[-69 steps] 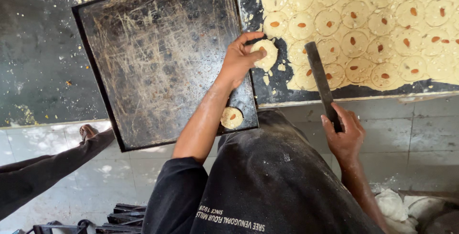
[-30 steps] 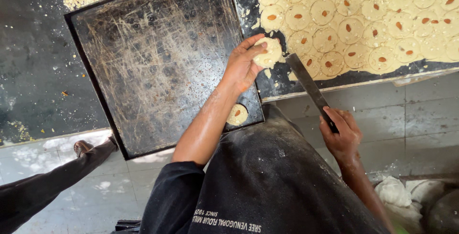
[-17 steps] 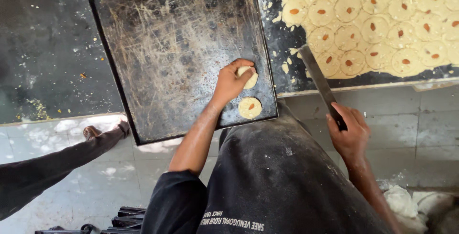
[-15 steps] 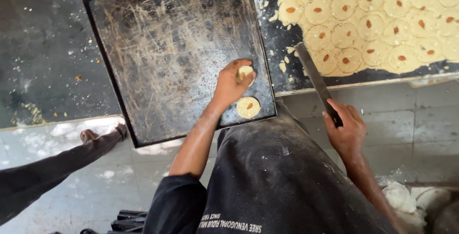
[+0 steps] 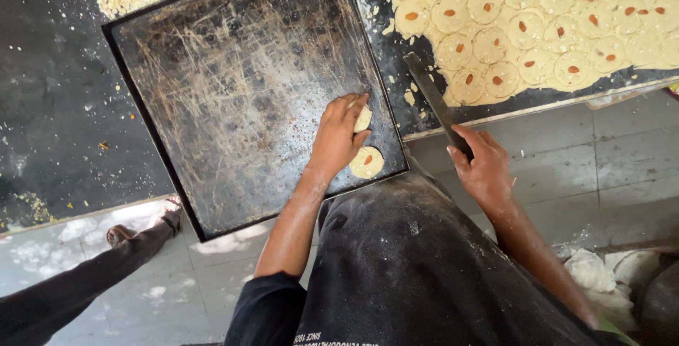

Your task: The person places almonds onto circular dough pieces arranged on a large tray. They then use a metal spatula to lift the dough circles and transfer them onto a baking sheet.

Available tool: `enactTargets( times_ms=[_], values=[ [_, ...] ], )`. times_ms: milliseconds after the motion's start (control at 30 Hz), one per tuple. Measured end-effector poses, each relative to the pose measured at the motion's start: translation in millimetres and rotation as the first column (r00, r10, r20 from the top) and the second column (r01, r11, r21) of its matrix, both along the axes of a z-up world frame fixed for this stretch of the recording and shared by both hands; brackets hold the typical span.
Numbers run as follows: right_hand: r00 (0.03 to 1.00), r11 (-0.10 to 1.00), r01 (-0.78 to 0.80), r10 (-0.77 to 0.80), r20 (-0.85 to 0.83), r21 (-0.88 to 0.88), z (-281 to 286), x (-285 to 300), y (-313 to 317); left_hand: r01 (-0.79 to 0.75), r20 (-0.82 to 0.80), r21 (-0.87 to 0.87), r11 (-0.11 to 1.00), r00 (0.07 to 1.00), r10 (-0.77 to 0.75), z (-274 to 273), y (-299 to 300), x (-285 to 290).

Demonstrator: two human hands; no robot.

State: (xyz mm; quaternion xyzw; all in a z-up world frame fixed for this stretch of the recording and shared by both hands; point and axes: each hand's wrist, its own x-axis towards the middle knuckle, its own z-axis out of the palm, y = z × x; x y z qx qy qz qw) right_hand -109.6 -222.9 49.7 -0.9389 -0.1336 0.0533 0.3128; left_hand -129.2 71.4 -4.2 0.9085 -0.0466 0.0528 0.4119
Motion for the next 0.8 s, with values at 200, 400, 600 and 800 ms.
enactTargets(
  times_ms=[200,400,600,800],
  values=[
    [0.999,1.000,0.012,-0.011,-0.039,0.028,11.5,0.0,16.4,0.024,0.020,0.165,0.986,0.999,-0.027,-5.8,-5.5,4.5],
    [0.989,0.976,0.150,-0.146,0.034,-0.159,23.3,-5.1,7.2,0.036,0.070,0.166,0.985,0.996,-0.049,-9.8,-3.8,4.3],
    [0.995,0.941,0.097,-0.080,0.066,-0.325,16.3,-15.3,10.3,0.043,0.110,0.158,0.987,0.992,-0.061,-14.9,-2.0,6.4],
    [0.969,0.968,0.187,-0.209,-0.129,-0.165,12.0,-3.6,15.7,0.058,0.155,0.193,0.980,0.984,-0.089,-18.1,-1.6,5.0]
  ],
)
